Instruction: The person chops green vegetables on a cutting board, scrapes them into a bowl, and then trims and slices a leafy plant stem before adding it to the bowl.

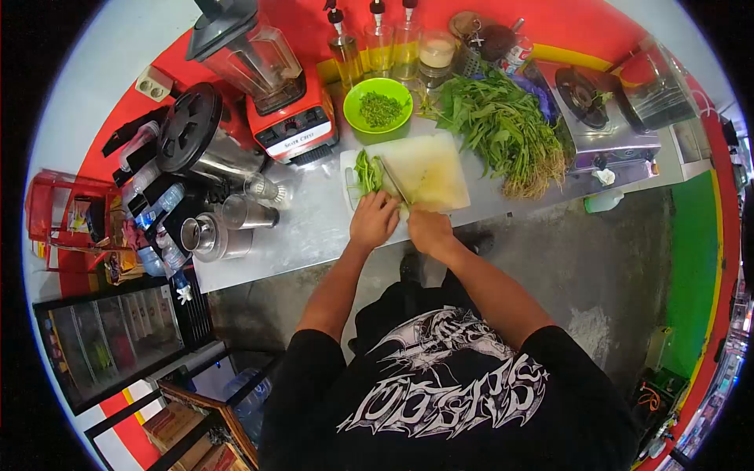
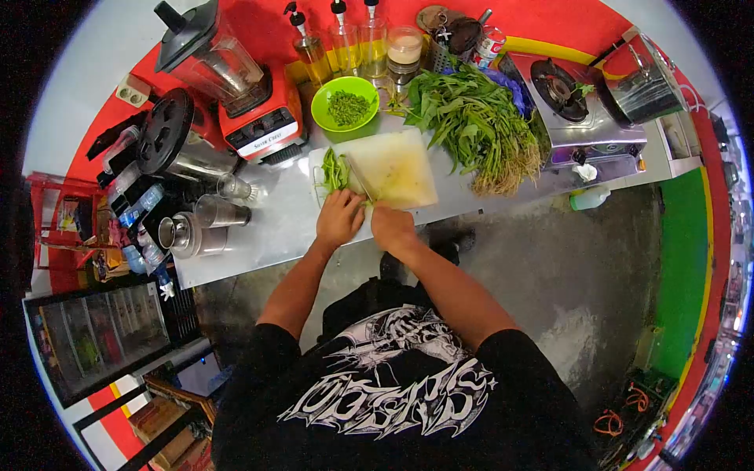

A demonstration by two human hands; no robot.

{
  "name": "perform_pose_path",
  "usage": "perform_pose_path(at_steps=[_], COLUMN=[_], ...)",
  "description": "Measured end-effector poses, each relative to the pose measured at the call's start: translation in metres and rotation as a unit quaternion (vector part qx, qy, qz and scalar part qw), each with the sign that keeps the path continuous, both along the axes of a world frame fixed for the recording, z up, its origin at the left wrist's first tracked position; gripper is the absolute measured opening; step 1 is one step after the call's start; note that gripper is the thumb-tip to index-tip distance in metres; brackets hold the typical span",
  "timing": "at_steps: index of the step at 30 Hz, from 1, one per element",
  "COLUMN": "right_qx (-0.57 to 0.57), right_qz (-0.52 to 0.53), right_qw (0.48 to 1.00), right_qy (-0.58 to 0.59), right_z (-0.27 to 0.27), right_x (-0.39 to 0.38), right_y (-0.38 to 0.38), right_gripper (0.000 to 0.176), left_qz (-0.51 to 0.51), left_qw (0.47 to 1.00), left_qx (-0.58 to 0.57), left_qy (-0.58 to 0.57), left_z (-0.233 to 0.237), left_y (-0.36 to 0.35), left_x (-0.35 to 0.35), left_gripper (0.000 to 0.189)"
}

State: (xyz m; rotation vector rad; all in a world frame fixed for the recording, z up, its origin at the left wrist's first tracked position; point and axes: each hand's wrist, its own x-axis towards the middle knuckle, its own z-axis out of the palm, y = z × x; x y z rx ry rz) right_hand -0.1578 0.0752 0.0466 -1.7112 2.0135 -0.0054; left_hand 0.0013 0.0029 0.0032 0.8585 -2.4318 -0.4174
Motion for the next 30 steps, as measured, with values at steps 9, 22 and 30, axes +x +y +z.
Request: perform_pose_path(at_steps=[9, 22, 30], right_qx=[0.01, 0.0, 0.014], right_qz=[-0.026, -0.032, -0.018], right_qw=[1.0, 0.999, 1.0], right_qy=[-0.007, -0.005, -0.007], right_z=[-0.01, -0.018, -0.013], right_x=[0.002, 0.012, 0.012], right_y=[-0.003, 0.002, 0.003], right_gripper=[0.026, 0.022, 0.024], left_qz=[-0.001, 0.039, 0.036], left_qw=[1.0, 0.999, 0.999], left_qx=[-0.004, 0.003, 0.002], left_qy=[0.001, 0.028, 0.009], left_z=[0.001, -0.002, -0.004], left_y=[-0.001, 0.007, 0.007], left_x=[-0.001, -0.005, -0.005], left_gripper=[0.021, 0.012, 0.013])
